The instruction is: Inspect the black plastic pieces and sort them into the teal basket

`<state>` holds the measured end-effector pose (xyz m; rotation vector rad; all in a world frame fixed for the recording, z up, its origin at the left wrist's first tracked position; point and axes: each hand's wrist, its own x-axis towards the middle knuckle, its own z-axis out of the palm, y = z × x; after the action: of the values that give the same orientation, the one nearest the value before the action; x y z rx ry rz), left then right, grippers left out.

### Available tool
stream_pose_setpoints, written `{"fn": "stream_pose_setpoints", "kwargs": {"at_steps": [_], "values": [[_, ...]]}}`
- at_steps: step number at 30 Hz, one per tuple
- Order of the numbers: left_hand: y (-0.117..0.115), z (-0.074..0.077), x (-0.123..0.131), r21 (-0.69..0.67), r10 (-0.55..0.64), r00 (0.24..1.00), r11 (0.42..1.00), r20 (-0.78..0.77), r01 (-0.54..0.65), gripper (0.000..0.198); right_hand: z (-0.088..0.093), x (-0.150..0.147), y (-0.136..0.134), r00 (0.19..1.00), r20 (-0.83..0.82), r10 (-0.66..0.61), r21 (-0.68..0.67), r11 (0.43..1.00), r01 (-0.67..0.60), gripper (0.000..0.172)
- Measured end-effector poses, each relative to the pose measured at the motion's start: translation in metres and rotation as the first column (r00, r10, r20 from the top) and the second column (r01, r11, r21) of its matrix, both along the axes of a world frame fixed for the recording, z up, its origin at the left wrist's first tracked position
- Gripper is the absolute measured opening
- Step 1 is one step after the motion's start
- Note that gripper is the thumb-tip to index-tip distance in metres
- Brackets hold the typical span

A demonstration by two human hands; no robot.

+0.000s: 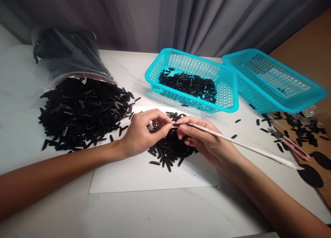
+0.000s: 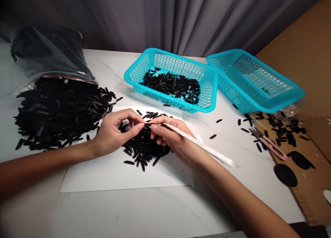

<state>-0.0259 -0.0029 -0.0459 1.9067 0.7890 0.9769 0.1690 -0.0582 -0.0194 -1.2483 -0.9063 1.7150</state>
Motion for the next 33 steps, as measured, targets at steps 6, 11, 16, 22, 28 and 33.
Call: {"fn": "stream_pose_setpoints", "kwargs": {"at_steps": [6, 11, 16, 22, 28, 33], "values": [[-0.0001, -0.0009, -0.0001, 0.004, 0.001, 1.0, 1.0, 0.013, -0.001, 0.002, -0.0001, 0.0007, -0.0003, 1.0, 0.019, 0.015, 0.002, 1.0, -0.015, 0.015], [0.0004, -0.0012, -0.0005, 0.0, 0.0, 1.0, 1.0, 0.008, 0.0, 0.003, -0.0018, 0.0009, -0.0007, 0.999, 0.041, 0.001, 0.009, 1.0, -0.002, 0.016], [0.0002, 0.0, 0.0, -0.005, -0.002, 1.0, 1.0, 0.013, 0.002, 0.001, -0.0033, 0.0017, -0.0013, 0.999, 0.051, -0.002, 0.024, 1.0, 0.0, 0.014], [0.0, 0.0002, -0.0003, -0.012, -0.009, 1.0, 1.0, 0.013, 0.009, 0.002, -0.0032, 0.0014, -0.0013, 0.996, 0.087, 0.004, 0.054, 0.998, -0.009, 0.016], [-0.0008, -0.0002, -0.0002, -0.024, -0.014, 1.0, 1.0, 0.022, 0.014, 0.002, -0.0074, 0.0041, -0.0024, 0.993, 0.119, 0.003, 0.097, 0.995, -0.015, 0.016], [-0.0007, -0.0009, -0.0003, -0.026, -0.02, 1.0, 0.999, 0.022, 0.021, 0.003, -0.0093, 0.0057, -0.0034, 0.985, 0.175, 0.011, 0.171, 0.984, -0.041, 0.013]]}}
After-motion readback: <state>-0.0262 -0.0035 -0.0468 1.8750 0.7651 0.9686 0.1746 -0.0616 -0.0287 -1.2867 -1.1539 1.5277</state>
